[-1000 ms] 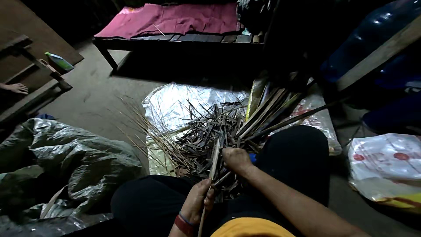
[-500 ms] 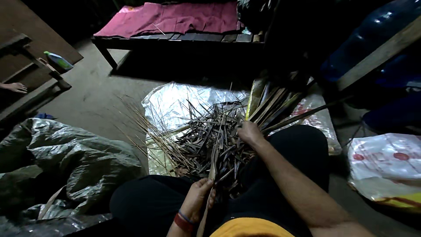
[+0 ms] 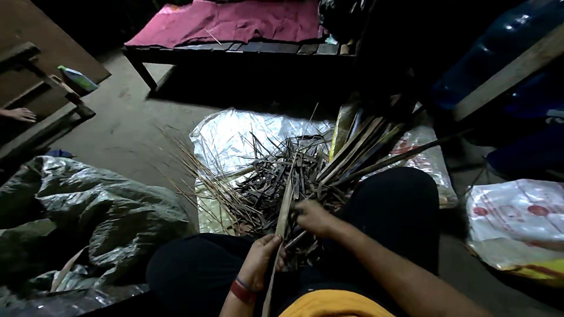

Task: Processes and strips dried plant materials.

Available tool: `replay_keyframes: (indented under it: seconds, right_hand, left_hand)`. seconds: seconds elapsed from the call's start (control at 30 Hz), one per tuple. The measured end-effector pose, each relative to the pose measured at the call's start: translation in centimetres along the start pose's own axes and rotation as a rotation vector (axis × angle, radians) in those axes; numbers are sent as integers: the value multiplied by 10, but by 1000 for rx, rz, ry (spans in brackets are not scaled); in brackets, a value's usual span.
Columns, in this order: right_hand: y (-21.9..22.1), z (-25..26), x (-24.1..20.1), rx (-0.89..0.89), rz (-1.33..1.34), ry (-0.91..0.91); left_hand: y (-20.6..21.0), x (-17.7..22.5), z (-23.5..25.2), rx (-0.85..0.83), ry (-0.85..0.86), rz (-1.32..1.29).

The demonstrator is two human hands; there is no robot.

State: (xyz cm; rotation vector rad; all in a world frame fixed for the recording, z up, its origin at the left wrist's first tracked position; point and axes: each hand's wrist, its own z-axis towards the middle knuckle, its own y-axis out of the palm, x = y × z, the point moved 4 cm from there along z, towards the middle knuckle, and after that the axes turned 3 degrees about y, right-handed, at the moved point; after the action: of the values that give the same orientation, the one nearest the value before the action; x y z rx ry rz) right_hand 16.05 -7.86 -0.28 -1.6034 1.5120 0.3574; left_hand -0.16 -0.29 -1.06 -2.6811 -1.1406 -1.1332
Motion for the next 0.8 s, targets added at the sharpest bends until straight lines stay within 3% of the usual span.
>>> replay_keyframes:
  seconds: [0.1, 0.23, 0.43, 0.6, 0.8]
  right_hand:
    - [26, -13, -15, -99, -351, -16]
    - [20, -9, -12, 113, -545, -12]
    - [-15, 7, -3, 215, -589, 232]
    - [-66, 33, 12, 323, -457, 431]
    - [-121, 43, 37, 618, -212, 477]
  left_hand:
    - [7, 1, 1, -23, -19, -130]
    - [9, -1, -4, -55, -47, -222]
    - [9, -12, -15, -99, -82, -162]
    - [8, -14, -23, -119, -50, -109]
    - [10, -10, -19, -117, -31, 1]
